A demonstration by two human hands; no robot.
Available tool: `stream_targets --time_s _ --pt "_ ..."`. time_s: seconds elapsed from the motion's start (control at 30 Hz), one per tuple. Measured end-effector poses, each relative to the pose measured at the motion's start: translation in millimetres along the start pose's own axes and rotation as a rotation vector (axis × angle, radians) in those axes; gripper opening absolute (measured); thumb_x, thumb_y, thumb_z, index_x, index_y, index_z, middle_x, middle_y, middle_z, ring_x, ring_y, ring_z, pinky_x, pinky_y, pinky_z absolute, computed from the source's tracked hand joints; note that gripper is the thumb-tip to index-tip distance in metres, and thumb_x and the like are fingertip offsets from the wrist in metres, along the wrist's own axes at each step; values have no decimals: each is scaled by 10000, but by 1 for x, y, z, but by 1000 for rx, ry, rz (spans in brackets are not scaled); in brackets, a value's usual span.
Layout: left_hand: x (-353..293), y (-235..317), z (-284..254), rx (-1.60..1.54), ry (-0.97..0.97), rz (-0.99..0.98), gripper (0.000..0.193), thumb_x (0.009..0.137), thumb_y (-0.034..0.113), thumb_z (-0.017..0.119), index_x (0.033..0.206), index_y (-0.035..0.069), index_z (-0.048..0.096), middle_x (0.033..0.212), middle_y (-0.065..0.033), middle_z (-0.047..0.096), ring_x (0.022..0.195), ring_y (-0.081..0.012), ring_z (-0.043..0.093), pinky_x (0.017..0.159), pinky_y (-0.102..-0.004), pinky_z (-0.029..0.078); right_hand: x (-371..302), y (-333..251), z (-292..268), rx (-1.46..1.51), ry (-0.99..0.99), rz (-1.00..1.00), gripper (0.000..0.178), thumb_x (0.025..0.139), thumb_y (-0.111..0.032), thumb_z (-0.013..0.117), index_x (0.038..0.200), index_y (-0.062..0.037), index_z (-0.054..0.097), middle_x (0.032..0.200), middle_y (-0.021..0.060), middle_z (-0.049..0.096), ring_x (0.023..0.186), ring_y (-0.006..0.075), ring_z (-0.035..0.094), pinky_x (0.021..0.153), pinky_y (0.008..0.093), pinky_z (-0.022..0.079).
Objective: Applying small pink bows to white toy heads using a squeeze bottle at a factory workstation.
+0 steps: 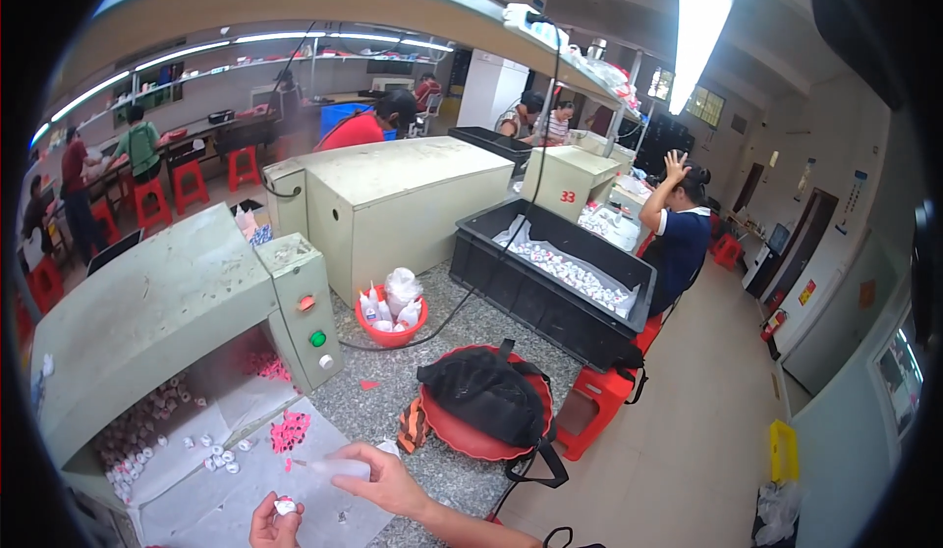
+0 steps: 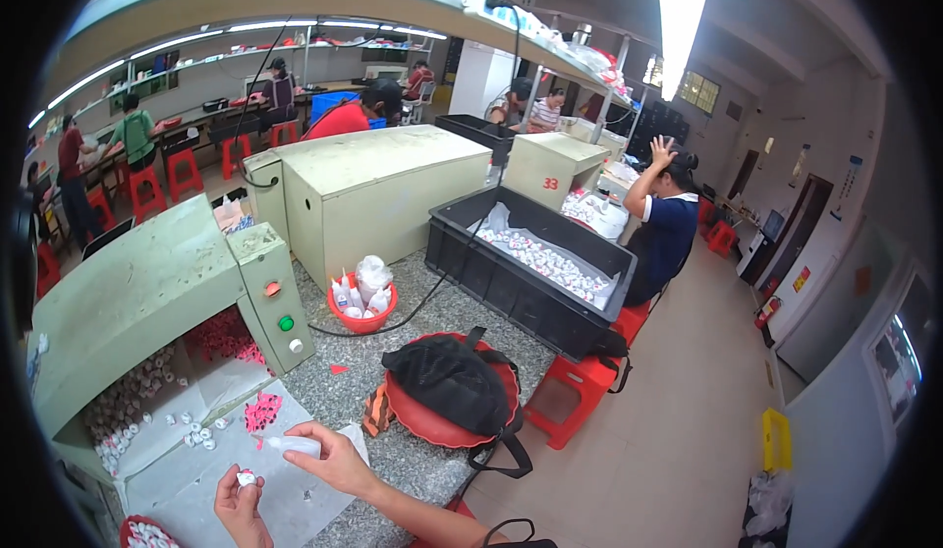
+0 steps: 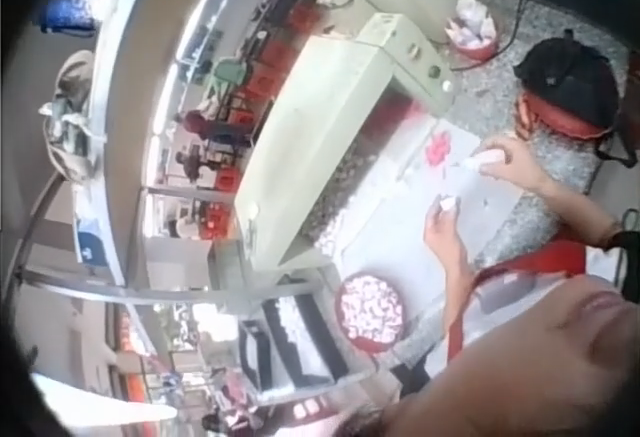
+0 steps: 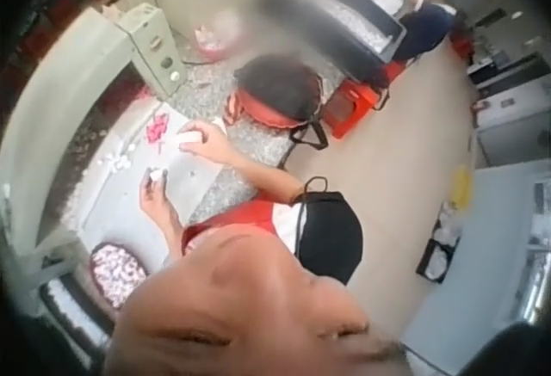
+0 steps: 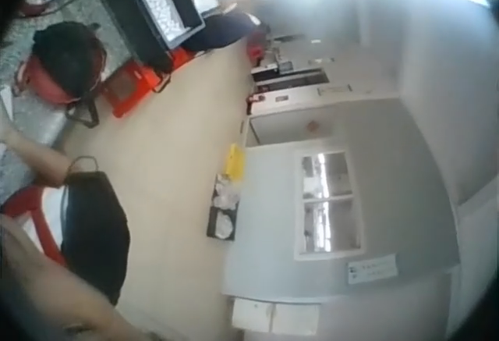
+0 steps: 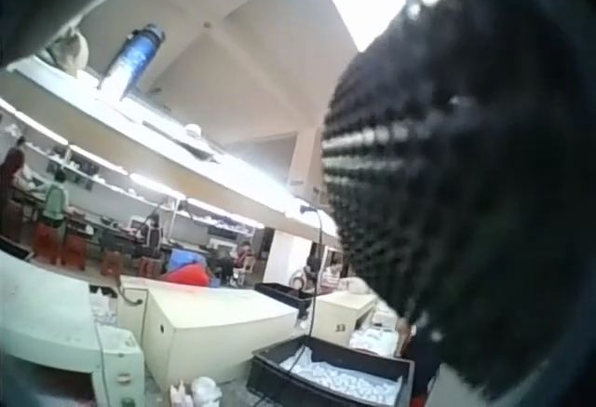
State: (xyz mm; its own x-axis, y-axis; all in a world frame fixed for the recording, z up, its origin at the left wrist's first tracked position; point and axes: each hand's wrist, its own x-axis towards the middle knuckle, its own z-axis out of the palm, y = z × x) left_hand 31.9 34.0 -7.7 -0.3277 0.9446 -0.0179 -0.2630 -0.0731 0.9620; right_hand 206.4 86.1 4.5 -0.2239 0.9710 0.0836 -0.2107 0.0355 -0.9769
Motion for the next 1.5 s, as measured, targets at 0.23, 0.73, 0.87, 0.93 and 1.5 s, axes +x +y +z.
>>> stream_targets --time_s 0.23,0.73,0.87,0.93,1.5 --pt "0 10 -2 -83 130 46 276 647 -101 598 909 -43 532 909 -80 552 827 -159 574 727 -250 472 -9 -21 25 -97 88 -217 217 751 -70 604 954 -12 555 932 43 561 856 102 514 773 240 404" --pt "5 25 0 -175 -49 41 305 733 -115 562 1020 -49 484 994 -120 553 932 -168 557 788 -260 475 -15 -22 43 -461 123 -554 187 673 -66 631 836 -4 563 750 103 607 633 187 591 590 258 461" --pt "4 23 -1 -178 -56 87 294 738 -117 554 1016 -49 487 980 -105 554 910 -149 559 772 -241 479 -17 -23 43 -468 67 -526 190 679 -74 634 838 -3 559 740 107 609 619 193 595 574 261 463" --pt "5 23 -1 -162 -60 99 296 735 -120 555 1014 -49 486 985 -101 546 912 -152 559 774 -244 481 -17 -23 44 -466 51 -515 188 681 -74 632 838 -3 557 737 109 609 613 195 597 567 262 463" --pt "7 21 -3 11 -42 223 269 713 -131 559 966 -40 547 1007 -106 502 923 -168 552 785 -253 494 -13 -32 39 -572 -95 -558 190 687 -18 605 849 19 512 682 106 596 535 211 589 486 270 454"
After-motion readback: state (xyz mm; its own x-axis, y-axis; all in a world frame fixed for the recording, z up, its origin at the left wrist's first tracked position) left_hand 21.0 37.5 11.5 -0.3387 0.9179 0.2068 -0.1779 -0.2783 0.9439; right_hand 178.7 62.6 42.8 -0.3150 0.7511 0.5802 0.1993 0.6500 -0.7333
